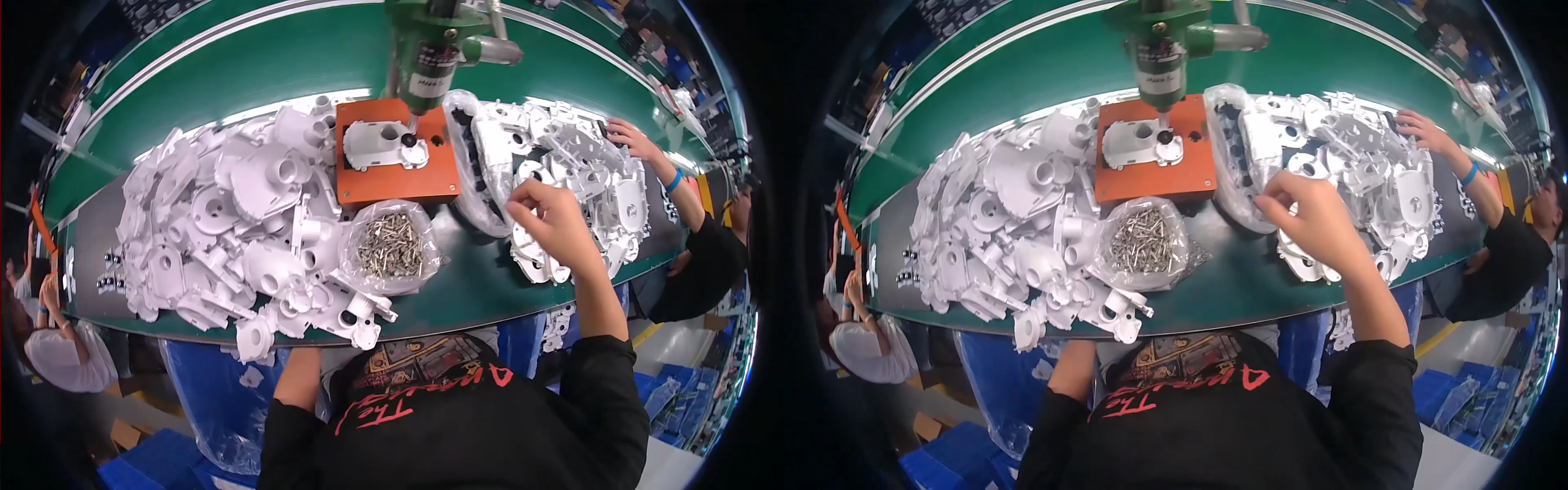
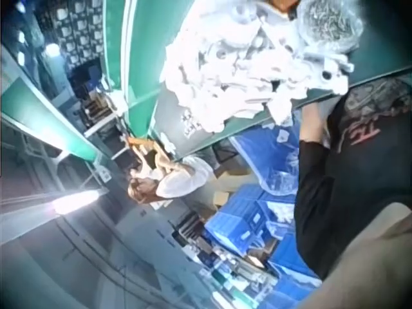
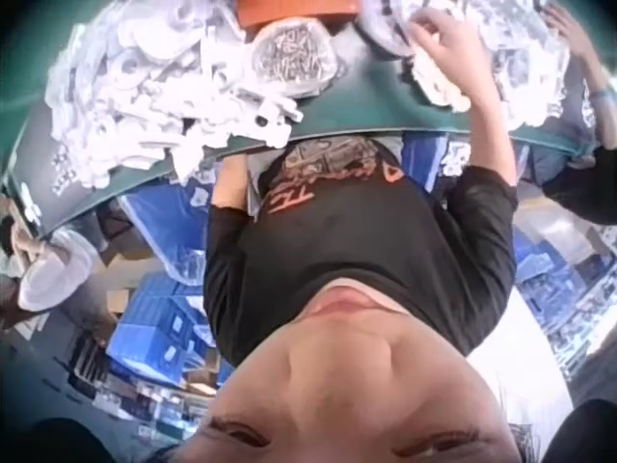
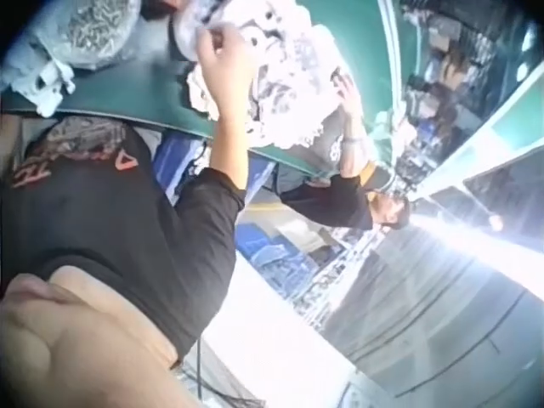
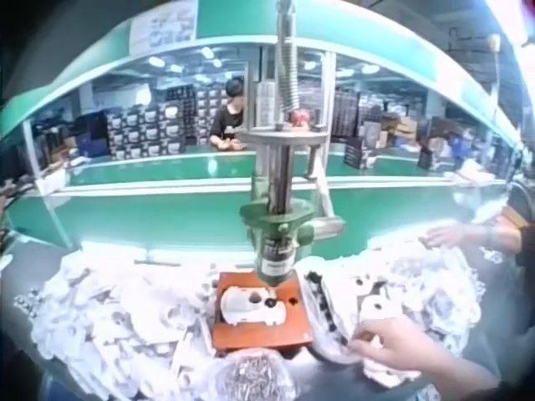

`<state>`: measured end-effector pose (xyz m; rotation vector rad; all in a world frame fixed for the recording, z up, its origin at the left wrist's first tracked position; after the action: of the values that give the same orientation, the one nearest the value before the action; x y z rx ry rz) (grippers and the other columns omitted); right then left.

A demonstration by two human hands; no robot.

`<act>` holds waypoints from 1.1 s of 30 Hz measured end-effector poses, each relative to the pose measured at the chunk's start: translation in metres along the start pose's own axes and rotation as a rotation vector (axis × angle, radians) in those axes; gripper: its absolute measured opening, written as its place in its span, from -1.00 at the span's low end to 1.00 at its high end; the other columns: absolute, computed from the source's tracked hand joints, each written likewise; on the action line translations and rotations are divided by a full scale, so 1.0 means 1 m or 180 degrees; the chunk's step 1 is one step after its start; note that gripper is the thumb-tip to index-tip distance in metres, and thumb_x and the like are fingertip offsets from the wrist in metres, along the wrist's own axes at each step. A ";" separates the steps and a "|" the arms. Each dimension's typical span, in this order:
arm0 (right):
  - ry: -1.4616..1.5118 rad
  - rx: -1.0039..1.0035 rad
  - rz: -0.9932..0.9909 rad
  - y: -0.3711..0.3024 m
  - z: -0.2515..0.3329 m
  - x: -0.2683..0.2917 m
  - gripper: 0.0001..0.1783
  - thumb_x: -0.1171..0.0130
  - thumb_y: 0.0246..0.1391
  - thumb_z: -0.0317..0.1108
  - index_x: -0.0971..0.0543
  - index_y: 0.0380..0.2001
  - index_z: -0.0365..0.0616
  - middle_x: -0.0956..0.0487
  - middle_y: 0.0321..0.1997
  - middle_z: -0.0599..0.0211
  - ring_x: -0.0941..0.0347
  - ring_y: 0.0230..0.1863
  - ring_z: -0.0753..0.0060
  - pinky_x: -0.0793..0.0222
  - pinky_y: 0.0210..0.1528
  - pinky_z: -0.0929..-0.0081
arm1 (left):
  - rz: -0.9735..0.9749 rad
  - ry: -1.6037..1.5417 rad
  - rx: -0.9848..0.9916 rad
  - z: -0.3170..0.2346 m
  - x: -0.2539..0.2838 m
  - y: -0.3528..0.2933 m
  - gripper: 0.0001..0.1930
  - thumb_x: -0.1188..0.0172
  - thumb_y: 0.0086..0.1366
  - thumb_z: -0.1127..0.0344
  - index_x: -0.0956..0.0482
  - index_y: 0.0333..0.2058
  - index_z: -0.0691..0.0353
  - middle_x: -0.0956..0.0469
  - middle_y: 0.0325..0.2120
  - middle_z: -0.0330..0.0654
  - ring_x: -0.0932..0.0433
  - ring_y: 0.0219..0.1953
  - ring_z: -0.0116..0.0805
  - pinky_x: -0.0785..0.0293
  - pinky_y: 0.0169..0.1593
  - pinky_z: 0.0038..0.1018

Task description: Assembling white plastic components by inserting metal pins and using a manual press machine.

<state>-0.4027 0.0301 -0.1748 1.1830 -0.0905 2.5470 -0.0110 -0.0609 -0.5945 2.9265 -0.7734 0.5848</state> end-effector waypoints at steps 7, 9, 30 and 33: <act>-0.0440 -0.0210 -0.0606 0.013 -0.067 0.022 -0.79 -0.10 -0.03 -0.33 -0.49 -0.40 -0.29 -0.51 -0.42 0.24 -0.44 -0.39 0.42 -0.34 -0.38 0.51 | 0.0174 0.0665 -0.0282 -0.019 0.027 0.024 -0.51 -0.13 0.11 0.09 -0.38 -0.03 0.22 -0.44 -0.11 -0.02 -0.41 -0.05 -0.07 -0.31 0.01 -0.22; -0.0660 -0.0109 -0.0708 0.030 -0.082 0.006 -0.76 -0.12 -0.05 -0.31 -0.48 -0.36 -0.27 -0.50 -0.34 0.21 -0.44 -0.34 0.35 -0.35 -0.33 0.46 | 0.0112 0.0882 -0.0327 -0.031 0.027 0.018 -0.52 -0.15 0.10 0.10 -0.40 -0.04 0.22 -0.45 -0.13 -0.02 -0.42 -0.05 -0.07 -0.30 0.02 -0.22; -0.2504 0.0049 -0.0811 0.147 -0.117 0.007 -0.58 -0.10 -0.05 -0.23 -0.41 -0.06 0.01 -0.40 0.05 0.14 -0.31 0.06 0.03 -0.21 0.06 0.12 | 0.1604 0.0196 0.1418 -0.221 0.048 -0.059 -0.71 -0.13 0.15 0.29 -0.51 -0.19 0.33 -0.55 -0.26 -0.15 -0.50 -0.27 -0.40 -0.38 -0.15 -0.52; -0.2212 -0.0952 0.0100 0.161 -0.161 -0.009 -0.44 0.02 0.00 0.09 -0.31 0.09 0.26 -0.36 0.14 0.18 -0.24 0.16 -0.04 0.07 0.11 -0.31 | 0.1666 -0.0201 0.0580 -0.293 0.050 -0.050 -0.79 -0.15 0.13 0.37 -0.51 -0.26 0.33 -0.56 -0.37 -0.22 -0.46 -0.41 -0.55 -0.36 -0.27 -0.62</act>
<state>-0.5667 -0.0932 -0.2735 1.8681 -0.6255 1.9333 -0.0477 0.0041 -0.3028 2.9033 -1.5943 0.6205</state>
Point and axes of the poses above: each hand's wrist, its own y-axis towards the middle knuckle, its own x-axis out of the back of the hand, z = x × y, the point moved 6 cm from there along y, towards the middle knuckle
